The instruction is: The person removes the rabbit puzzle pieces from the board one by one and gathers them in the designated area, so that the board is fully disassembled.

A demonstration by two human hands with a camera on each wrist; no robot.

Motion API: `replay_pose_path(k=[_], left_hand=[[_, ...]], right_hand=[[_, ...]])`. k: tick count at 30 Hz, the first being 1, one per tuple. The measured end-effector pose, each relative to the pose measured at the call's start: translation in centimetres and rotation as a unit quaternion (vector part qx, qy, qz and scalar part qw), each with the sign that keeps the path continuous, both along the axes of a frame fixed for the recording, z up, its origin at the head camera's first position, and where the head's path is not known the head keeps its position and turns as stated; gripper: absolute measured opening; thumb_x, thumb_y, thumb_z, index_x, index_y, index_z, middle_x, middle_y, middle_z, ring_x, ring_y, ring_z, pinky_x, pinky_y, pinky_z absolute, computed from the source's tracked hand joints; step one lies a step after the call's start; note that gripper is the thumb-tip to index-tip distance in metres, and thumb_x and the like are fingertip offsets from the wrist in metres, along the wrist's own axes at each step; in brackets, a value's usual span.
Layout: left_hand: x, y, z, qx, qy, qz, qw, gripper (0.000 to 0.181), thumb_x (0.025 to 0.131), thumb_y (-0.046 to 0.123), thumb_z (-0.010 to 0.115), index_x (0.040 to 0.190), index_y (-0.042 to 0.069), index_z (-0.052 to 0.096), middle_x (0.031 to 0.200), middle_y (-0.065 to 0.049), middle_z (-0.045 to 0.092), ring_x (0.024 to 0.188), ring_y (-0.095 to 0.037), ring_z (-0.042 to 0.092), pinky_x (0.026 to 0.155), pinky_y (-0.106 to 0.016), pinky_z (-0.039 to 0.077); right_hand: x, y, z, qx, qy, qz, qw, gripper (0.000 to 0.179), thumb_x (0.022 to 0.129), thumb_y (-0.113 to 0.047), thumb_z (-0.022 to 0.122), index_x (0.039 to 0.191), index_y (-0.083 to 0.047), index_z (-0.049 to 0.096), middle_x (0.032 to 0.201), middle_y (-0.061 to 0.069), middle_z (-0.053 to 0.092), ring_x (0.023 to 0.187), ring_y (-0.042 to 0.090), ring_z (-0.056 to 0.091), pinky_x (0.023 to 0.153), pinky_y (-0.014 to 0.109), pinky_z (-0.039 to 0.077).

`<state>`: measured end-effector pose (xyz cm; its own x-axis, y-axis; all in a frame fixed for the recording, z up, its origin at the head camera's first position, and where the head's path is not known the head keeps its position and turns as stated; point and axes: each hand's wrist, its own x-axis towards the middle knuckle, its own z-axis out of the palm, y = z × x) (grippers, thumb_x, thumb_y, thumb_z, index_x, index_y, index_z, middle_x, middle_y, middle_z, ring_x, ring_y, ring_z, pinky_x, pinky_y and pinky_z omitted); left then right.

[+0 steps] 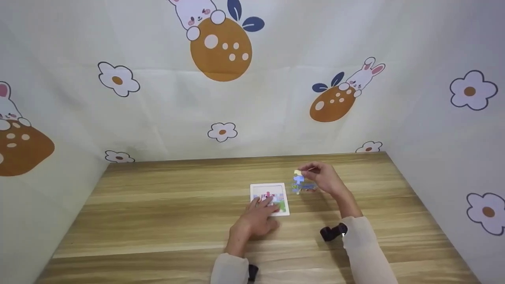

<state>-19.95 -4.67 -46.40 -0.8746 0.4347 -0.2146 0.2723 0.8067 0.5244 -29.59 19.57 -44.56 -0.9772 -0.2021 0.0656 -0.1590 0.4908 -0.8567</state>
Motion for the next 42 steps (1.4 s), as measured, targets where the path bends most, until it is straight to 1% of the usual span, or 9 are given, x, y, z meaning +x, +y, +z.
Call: replay_pose_path(k=[4, 8, 14, 18, 25, 31, 36, 38, 42], left_hand=[[0.0, -0.1, -0.1, 0.0, 0.0, 0.005, 1.0, 0.052, 0.098, 0.026, 0.054, 0.149, 0.016, 0.049, 0.166, -0.008, 0.03, 0.155, -0.039, 0.018, 0.127, -0.053, 0.015], [0.0, -0.1, -0.2, -0.002, 0.002, 0.009, 1.0, 0.051, 0.099, 0.027, 0.054, 0.149, 0.015, 0.049, 0.165, -0.009, 0.031, 0.155, -0.039, 0.019, 0.127, -0.054, 0.016], [0.0, -0.1, -0.3, -0.005, 0.007, 0.007, 0.9999, 0.052, 0.099, 0.027, 0.055, 0.149, 0.015, 0.049, 0.165, -0.009, 0.032, 0.154, -0.039, 0.02, 0.126, -0.056, 0.017], [0.0, 0.0, -0.3, 0.0, 0.005, 0.008, 1.0, 0.052, 0.098, 0.026, 0.056, 0.149, 0.015, 0.049, 0.165, -0.009, 0.032, 0.154, -0.04, 0.02, 0.126, -0.057, 0.016], [-0.2, 0.2, -0.1, 0.002, -0.005, 0.01, 0.9999, 0.053, 0.098, 0.026, 0.056, 0.149, 0.015, 0.049, 0.165, -0.008, 0.031, 0.155, -0.039, 0.018, 0.127, -0.054, 0.015], [0.0, 0.2, -0.1, 0.003, -0.008, 0.012, 0.9999, 0.052, 0.098, 0.026, 0.055, 0.149, 0.016, 0.049, 0.165, -0.008, 0.031, 0.155, -0.039, 0.018, 0.126, -0.055, 0.015], [-0.1, 0.1, -0.1, -0.001, -0.003, 0.008, 1.0, 0.052, 0.099, 0.026, 0.055, 0.149, 0.015, 0.049, 0.165, -0.008, 0.031, 0.155, -0.039, 0.019, 0.126, -0.055, 0.015], [-0.2, 0.2, -0.1, 0.0, -0.001, 0.007, 1.0, 0.052, 0.099, 0.026, 0.055, 0.149, 0.015, 0.049, 0.165, -0.009, 0.031, 0.154, -0.04, 0.019, 0.126, -0.055, 0.016], [-0.1, 0.2, -0.1, 0.0, 0.004, 0.006, 1.0, 0.051, 0.099, 0.026, 0.055, 0.148, 0.014, 0.05, 0.164, -0.01, 0.032, 0.154, -0.04, 0.02, 0.126, -0.056, 0.017]], right_hand=[[-0.1, 1.0, -0.1, -0.003, -0.001, -0.018, 0.9998, 0.018, 0.097, -0.01, 0.064, 0.112, -0.002, 0.071, 0.113, 0.016, 0.072, 0.099, 0.015, 0.067, 0.086, 0.022, 0.053], [-0.3, 1.9, -0.5, 0.0, -0.005, -0.035, 0.9994, 0.018, 0.097, -0.009, 0.064, 0.112, -0.002, 0.072, 0.113, 0.015, 0.071, 0.096, 0.012, 0.066, 0.083, 0.019, 0.052], [-0.8, 3.2, -1.2, 0.013, -0.019, -0.059, 0.998, 0.019, 0.097, -0.008, 0.064, 0.113, -0.001, 0.071, 0.115, 0.017, 0.071, 0.1, 0.017, 0.066, 0.082, 0.02, 0.052], [-1.0, 4.1, -1.7, 0.02, -0.017, -0.063, 0.9977, 0.021, 0.096, -0.006, 0.063, 0.114, 0.002, 0.07, 0.115, 0.021, 0.071, 0.098, 0.018, 0.067, 0.079, 0.017, 0.051], [-1.1, 5.5, -2.2, 0.025, -0.03, -0.072, 0.9966, 0.02, 0.095, -0.001, 0.063, 0.113, 0.005, 0.07, 0.112, 0.022, 0.071, 0.088, 0.011, 0.061, 0.074, 0.017, 0.049], [-1.0, 6.1, -2.9, 0.037, -0.061, -0.084, 0.9939, 0.019, 0.095, 0.0, 0.061, 0.111, 0.004, 0.071, 0.113, 0.02, 0.071, 0.092, 0.015, 0.058, 0.075, 0.019, 0.047], [-1.1, 6.0, -3.3, 0.051, -0.068, -0.097, 0.9916, 0.018, 0.095, 0.003, 0.06, 0.108, 0.004, 0.072, 0.111, 0.019, 0.071, 0.096, 0.019, 0.059, 0.078, 0.02, 0.047], [-1.1, 6.0, -3.4, 0.056, -0.07, -0.096, 0.9913, 0.017, 0.094, 0.003, 0.061, 0.108, 0.005, 0.071, 0.111, 0.019, 0.071, 0.098, 0.02, 0.061, 0.079, 0.021, 0.047], [-1.0, 6.1, -3.5, 0.065, -0.089, -0.094, 0.9895, 0.02, 0.09, 0.002, 0.067, 0.11, 0.004, 0.071, 0.109, 0.018, 0.071, 0.096, 0.02, 0.061, 0.079, 0.022, 0.047]])
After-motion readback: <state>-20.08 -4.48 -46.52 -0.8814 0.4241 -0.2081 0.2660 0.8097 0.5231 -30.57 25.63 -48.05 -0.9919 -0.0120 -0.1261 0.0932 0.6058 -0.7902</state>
